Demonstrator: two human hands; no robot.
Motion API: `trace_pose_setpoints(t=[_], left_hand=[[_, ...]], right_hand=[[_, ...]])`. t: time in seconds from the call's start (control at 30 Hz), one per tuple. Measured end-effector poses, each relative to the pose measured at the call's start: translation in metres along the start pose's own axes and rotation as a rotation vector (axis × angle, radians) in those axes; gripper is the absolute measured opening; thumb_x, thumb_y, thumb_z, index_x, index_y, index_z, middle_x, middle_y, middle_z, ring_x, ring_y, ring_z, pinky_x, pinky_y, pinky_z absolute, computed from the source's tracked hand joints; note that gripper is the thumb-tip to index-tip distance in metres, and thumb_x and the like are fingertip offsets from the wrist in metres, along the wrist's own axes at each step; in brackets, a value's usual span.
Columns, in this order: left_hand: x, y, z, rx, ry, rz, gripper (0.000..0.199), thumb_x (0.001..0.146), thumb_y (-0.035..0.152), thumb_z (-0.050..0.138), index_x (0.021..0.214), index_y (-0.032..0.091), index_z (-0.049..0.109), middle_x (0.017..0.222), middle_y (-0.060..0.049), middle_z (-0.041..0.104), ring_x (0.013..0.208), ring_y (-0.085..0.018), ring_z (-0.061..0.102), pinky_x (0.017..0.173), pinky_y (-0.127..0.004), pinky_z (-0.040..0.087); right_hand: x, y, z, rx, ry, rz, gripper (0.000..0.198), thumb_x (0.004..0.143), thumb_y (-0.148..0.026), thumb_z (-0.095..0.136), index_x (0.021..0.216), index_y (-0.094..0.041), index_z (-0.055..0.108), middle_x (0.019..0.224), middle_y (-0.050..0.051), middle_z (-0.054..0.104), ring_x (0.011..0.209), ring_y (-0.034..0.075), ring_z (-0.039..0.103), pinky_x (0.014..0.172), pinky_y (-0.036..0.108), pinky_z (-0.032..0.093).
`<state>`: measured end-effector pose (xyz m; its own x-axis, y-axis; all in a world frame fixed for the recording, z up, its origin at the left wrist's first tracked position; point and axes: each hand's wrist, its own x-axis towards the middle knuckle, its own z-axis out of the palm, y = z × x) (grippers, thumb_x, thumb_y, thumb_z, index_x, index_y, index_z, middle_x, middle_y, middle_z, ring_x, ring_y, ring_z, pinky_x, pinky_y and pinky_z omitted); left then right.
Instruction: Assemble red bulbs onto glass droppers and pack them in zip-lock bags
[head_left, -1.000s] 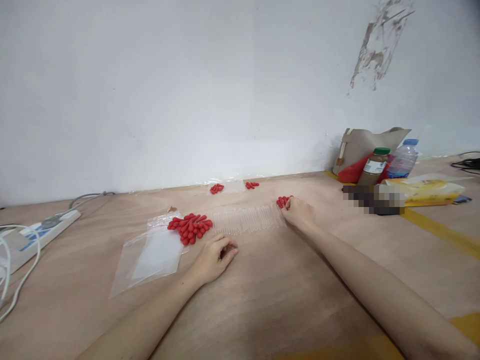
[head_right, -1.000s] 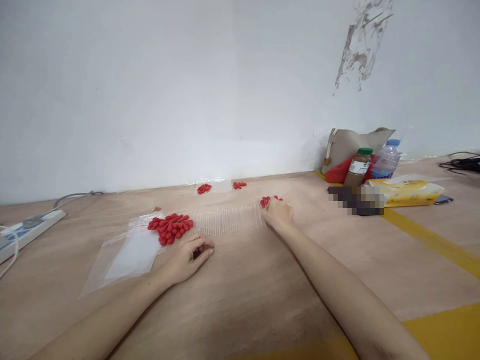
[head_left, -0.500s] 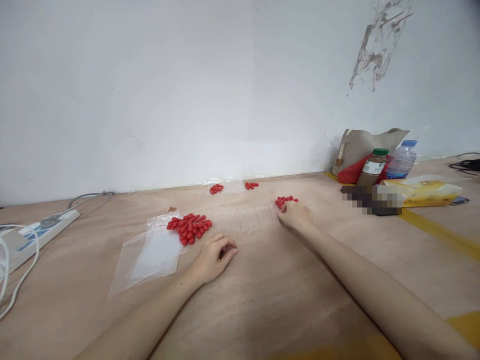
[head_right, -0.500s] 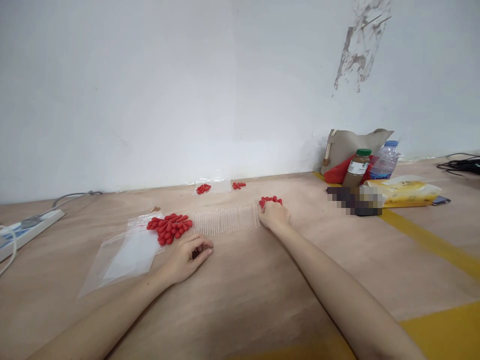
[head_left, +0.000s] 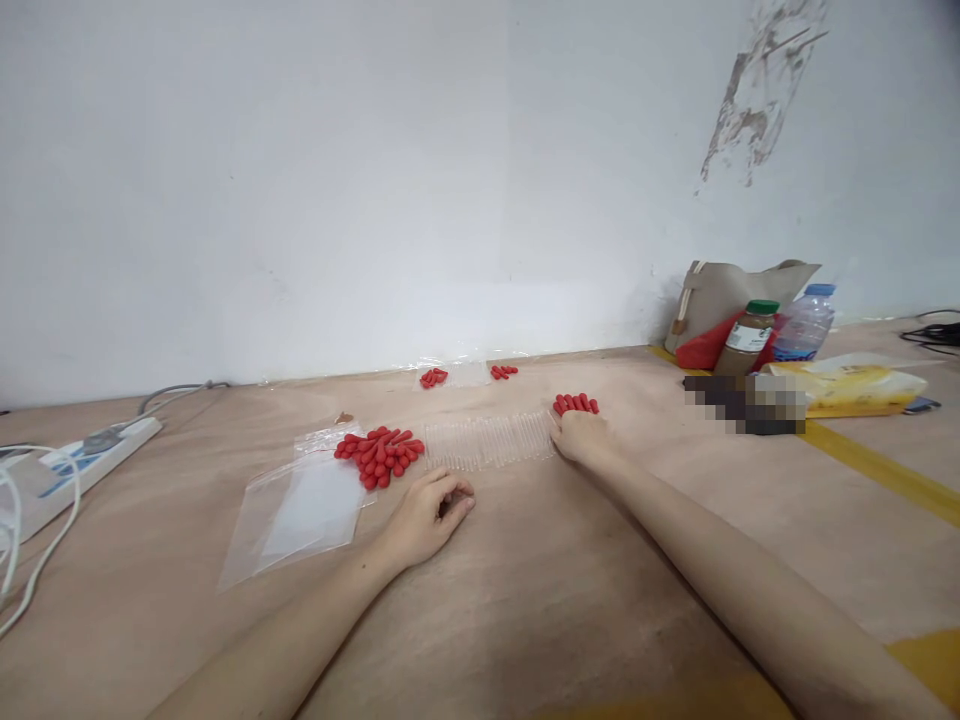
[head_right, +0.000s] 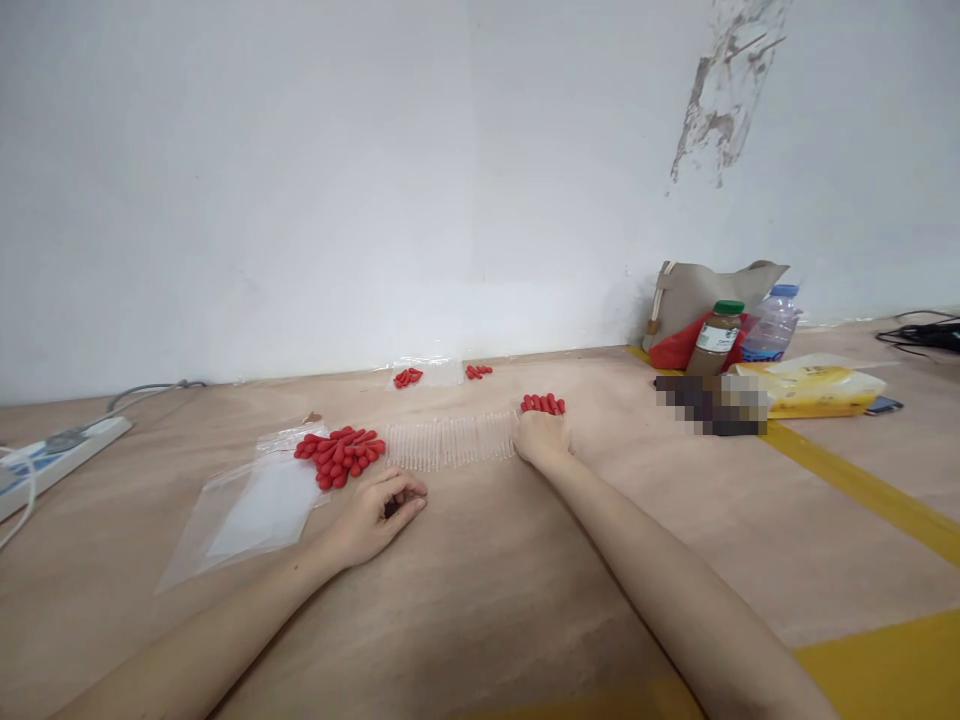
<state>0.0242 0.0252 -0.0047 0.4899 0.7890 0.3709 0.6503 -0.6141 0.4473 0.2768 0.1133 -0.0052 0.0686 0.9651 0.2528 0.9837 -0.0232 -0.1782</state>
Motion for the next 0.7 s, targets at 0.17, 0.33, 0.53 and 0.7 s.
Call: trace_pose_setpoints(t=[0.17, 0.33, 0.53, 0.7], left_hand=[[-0.001, 0.0, 0.001, -0.003, 0.005, 0.013, 0.011, 0.081, 0.021, 0.047, 0.081, 0.019, 0.058, 0.078, -0.001, 0.055, 0.067, -0.013, 0.052, 0.061, -0.024, 0.041], [-0.001, 0.0, 0.0, 0.015, -0.008, 0.009, 0.011, 0.082, 0.019, 0.045, 0.076, 0.018, 0.055, 0.076, -0.001, 0.053, 0.067, -0.012, 0.05, 0.06, -0.023, 0.039], [-0.001, -0.001, 0.002, 0.039, 0.042, 0.005, 0.014, 0.079, 0.022, 0.049, 0.066, 0.017, 0.047, 0.067, 0.001, 0.05, 0.061, -0.012, 0.047, 0.055, -0.022, 0.036], [-0.001, 0.001, 0.001, 0.105, 0.068, -0.006, 0.021, 0.081, 0.028, 0.047, 0.063, 0.017, 0.047, 0.066, 0.001, 0.049, 0.06, -0.012, 0.047, 0.055, -0.023, 0.036]], right_hand=[[-0.01, -0.005, -0.013, 0.046, 0.033, 0.008, 0.031, 0.083, -0.029, 0.034, 0.089, -0.01, 0.057, 0.092, 0.016, 0.06, 0.094, 0.025, 0.052, 0.08, 0.035, 0.034], [-0.038, -0.015, -0.014, 0.21, 0.082, -0.321, 0.022, 0.084, -0.021, 0.033, 0.09, -0.01, 0.05, 0.078, 0.012, 0.059, 0.068, 0.019, 0.054, 0.062, 0.029, 0.039], [-0.066, -0.021, 0.011, 0.463, 0.181, -0.637, 0.027, 0.086, -0.017, 0.032, 0.107, -0.015, 0.048, 0.095, 0.009, 0.059, 0.086, 0.017, 0.053, 0.075, 0.03, 0.042], [-0.067, -0.019, 0.017, 0.524, 0.154, -0.663, 0.025, 0.085, -0.017, 0.034, 0.097, -0.017, 0.056, 0.085, 0.006, 0.06, 0.079, 0.016, 0.055, 0.072, 0.029, 0.044]])
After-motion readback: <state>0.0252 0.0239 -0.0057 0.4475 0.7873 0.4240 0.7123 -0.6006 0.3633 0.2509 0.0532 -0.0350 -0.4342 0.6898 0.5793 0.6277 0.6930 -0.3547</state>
